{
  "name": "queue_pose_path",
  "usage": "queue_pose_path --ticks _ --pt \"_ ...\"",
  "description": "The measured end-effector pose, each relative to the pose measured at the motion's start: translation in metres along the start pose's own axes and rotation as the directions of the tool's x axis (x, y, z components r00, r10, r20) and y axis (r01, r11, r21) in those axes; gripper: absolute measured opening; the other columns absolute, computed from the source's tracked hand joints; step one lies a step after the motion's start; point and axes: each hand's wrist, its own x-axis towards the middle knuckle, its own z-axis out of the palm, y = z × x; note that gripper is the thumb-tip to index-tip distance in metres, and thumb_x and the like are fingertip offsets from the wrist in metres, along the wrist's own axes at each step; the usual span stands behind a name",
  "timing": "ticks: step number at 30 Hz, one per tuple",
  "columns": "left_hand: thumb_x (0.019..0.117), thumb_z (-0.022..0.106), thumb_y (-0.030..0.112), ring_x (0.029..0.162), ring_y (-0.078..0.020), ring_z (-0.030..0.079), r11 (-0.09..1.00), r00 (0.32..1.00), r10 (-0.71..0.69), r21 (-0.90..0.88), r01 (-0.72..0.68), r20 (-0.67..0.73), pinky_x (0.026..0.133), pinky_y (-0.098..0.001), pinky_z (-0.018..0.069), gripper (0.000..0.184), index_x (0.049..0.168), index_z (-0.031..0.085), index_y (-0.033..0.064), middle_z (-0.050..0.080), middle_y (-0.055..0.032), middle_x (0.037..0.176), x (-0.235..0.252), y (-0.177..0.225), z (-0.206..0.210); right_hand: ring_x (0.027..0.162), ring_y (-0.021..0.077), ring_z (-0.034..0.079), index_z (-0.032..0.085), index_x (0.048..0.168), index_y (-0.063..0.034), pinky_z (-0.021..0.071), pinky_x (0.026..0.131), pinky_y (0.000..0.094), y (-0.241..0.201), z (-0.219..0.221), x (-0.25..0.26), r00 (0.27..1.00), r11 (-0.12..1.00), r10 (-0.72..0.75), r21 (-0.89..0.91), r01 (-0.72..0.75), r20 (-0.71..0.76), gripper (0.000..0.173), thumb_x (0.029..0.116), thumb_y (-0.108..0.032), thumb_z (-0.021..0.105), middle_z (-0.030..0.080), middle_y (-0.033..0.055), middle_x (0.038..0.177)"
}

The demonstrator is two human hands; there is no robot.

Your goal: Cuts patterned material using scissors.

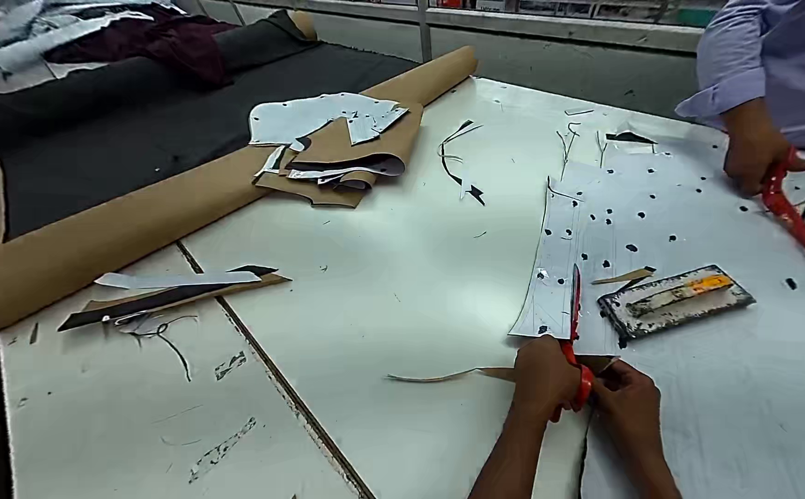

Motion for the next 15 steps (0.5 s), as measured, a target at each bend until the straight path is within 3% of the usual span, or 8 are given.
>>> queue_pose_path --ticks 4,9,11,15 --pt "0.0971 0.064 0.015 0.102 -0.0302 0.067 1.000 1.000 0.009 -0.010 -0.010 -0.004 0.089 -0.0486 0.0540 0.024 0.113 0.064 -0.0038 0.067 -0.0201 0.110 0.002 -0.003 0.001 0.049 0.0035 0.056 0.070 0.081 -0.0098 0.0470 0.048 0.0248 -0.001 0.000 0.000 1.000 1.000 0.002 -0.001 -0.002 0.008 0.009 0.0748 -0.013 0.076 0.064 -0.0046 0.063" --pt "0.0995 0.062 0.018 0.090 -0.0257 0.068 0.999 1.000 0.017 -0.046 -0.016 0.019 0.081 -0.0452 0.0554 0.022 0.110 0.064 -0.0014 0.068 -0.0162 0.100 0.009 -0.007 -0.001 0.052 0.0043 0.055 0.070 0.083 -0.0079 0.0476 0.052 0.0265 -0.002 0.001 0.000 1.000 1.000 0.003 -0.011 -0.003 0.002 0.012 0.0755 -0.013 0.079 0.064 -0.0038 0.064" --pt "0.1009 0.060 0.019 0.094 -0.0271 0.068 0.999 1.000 0.003 -0.034 -0.002 0.027 0.083 -0.0464 0.0551 0.024 0.113 0.062 -0.0020 0.067 -0.0178 0.105 0.011 -0.003 -0.006 0.051 0.0040 0.057 0.072 0.084 -0.0083 0.0496 0.050 0.0255 -0.001 0.000 0.000 1.000 1.000 0.003 -0.003 -0.003 0.005 0.014 0.0761 -0.017 0.079 0.065 -0.0040 0.065" --pt "0.0998 0.062 0.022 0.096 -0.0294 0.067 1.000 1.000 0.007 -0.017 -0.007 0.002 0.084 -0.0490 0.0538 0.025 0.107 0.065 -0.0024 0.067 -0.0190 0.104 0.016 0.002 -0.009 0.050 0.0029 0.055 0.072 0.084 -0.0097 0.0472 0.049 0.0247 -0.003 0.000 0.000 1.000 1.000 0.004 -0.015 -0.004 0.009 0.015 0.0775 -0.022 0.078 0.064 -0.0059 0.063"
